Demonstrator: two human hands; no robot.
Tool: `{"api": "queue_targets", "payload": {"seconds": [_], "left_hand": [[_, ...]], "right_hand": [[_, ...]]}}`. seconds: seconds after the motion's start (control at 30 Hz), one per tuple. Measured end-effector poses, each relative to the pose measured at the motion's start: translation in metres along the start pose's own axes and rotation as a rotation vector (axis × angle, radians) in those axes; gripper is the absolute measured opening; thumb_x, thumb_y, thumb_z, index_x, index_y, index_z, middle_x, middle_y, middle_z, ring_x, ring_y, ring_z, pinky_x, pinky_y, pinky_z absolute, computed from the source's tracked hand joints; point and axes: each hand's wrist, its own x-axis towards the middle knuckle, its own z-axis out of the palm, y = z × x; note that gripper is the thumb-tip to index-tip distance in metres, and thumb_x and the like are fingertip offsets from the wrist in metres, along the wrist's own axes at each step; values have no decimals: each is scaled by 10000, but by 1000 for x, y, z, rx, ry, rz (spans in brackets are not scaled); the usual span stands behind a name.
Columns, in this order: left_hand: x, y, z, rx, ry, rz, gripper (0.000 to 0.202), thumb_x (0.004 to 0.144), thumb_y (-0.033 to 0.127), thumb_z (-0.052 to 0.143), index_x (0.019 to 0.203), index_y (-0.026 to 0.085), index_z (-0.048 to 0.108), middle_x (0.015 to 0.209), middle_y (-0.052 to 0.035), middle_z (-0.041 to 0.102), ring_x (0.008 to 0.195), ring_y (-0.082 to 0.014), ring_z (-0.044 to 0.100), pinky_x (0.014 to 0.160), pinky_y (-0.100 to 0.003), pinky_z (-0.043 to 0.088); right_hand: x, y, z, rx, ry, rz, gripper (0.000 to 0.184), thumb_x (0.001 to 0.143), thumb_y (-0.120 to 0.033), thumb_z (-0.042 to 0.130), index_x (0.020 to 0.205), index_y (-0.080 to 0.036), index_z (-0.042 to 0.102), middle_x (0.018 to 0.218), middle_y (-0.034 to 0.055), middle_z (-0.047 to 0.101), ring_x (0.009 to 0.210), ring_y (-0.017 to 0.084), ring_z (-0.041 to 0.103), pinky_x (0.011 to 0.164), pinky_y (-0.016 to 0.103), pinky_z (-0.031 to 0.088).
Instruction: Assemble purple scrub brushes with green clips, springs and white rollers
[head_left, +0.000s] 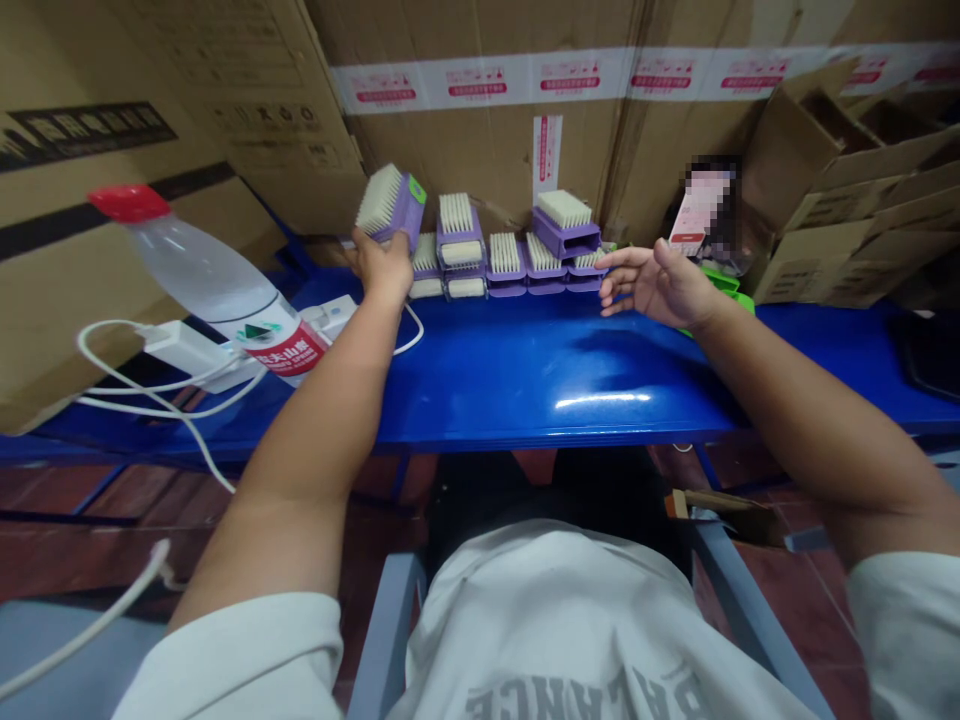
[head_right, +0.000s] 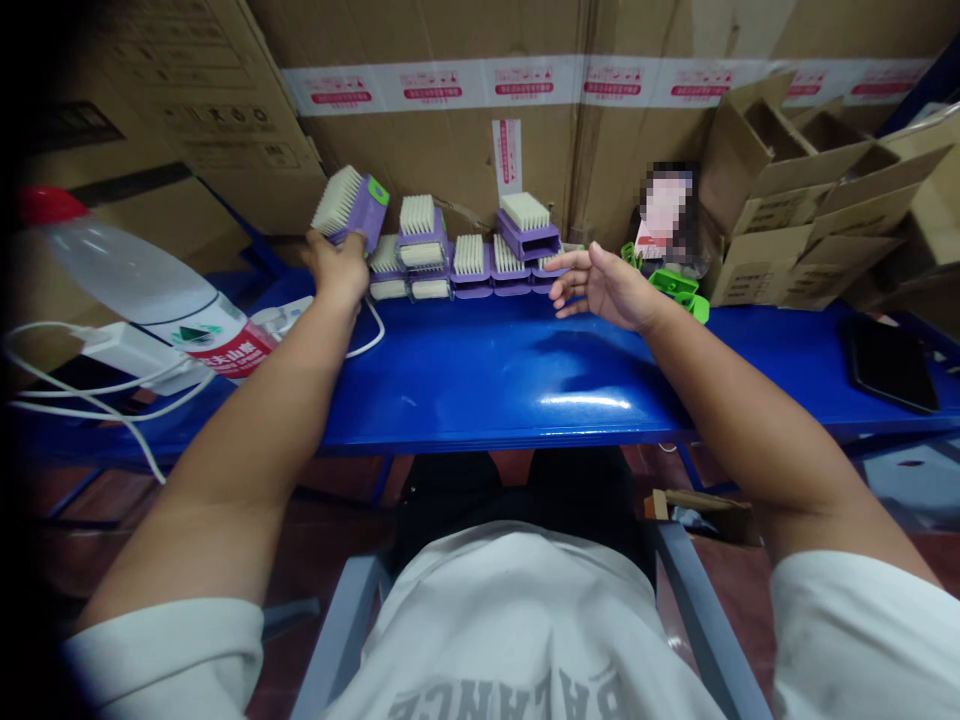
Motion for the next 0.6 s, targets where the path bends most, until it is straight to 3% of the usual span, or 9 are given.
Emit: {"api": "queue_targets", "payload": {"seconds": [0.03, 0.1, 0.2, 0.3, 0.5, 0.6], "left_hand": [[-5, 5, -3, 57, -6, -107, 627, 1094, 349, 757, 1612, 97, 509, 1679, -229, 636, 1715, -392, 532, 1458, -593, 390], [-12, 14, -8, 84, -11, -143, 643, 1096, 434, 764, 1623, 136, 549, 1707, -217, 643, 1727, -386, 521, 1476, -537, 371], [-19, 22, -15, 63, -64, -109, 673, 1074, 553, 760, 1625, 222, 562, 1762, -152, 626, 1795, -388, 415, 1508, -583, 294], [-21, 25, -18, 97, -89, -118, 669, 1060, 577, 760, 1606, 240, 571, 1780, -179, 604, 1811, -403, 382, 1523, -599, 261], [-26, 28, -17, 119, -94, -116, 630, 1099, 513, 789, 1564, 160, 552, 1775, -236, 588, 1785, -418, 417, 1501, -658, 235], [-26, 26, -16, 92, -84, -111, 728, 1090, 543, 790, 1586, 95, 503, 1806, -268, 536, 1825, -442, 313, 1470, -716, 194]], "right_hand": [[0, 1, -1, 0, -1, -3, 728, 1002, -947, 680, 1185, -258, 824, 933, 51, 867, 878, 243, 853, 833, 404, 741], [0, 1, -1, -1, -1, -5, 733, 997, -949, 685, 1191, -256, 826, 939, 52, 869, 883, 244, 852, 836, 407, 742], [0, 1, -2, 3, -8, 2, 734, 995, -949, 687, 1188, -254, 823, 941, 55, 869, 888, 246, 853, 834, 404, 742], [1, 1, -3, 11, -28, 14, 719, 1009, -937, 683, 1196, -255, 814, 949, 51, 870, 899, 243, 855, 846, 403, 741], [1, 3, -6, 14, -59, -10, 725, 1008, -935, 683, 1223, -255, 816, 985, 54, 878, 931, 246, 860, 867, 404, 739], [0, 2, -4, 2, -49, -4, 722, 990, -945, 696, 1213, -269, 821, 968, 49, 876, 937, 254, 862, 863, 408, 740]]}}
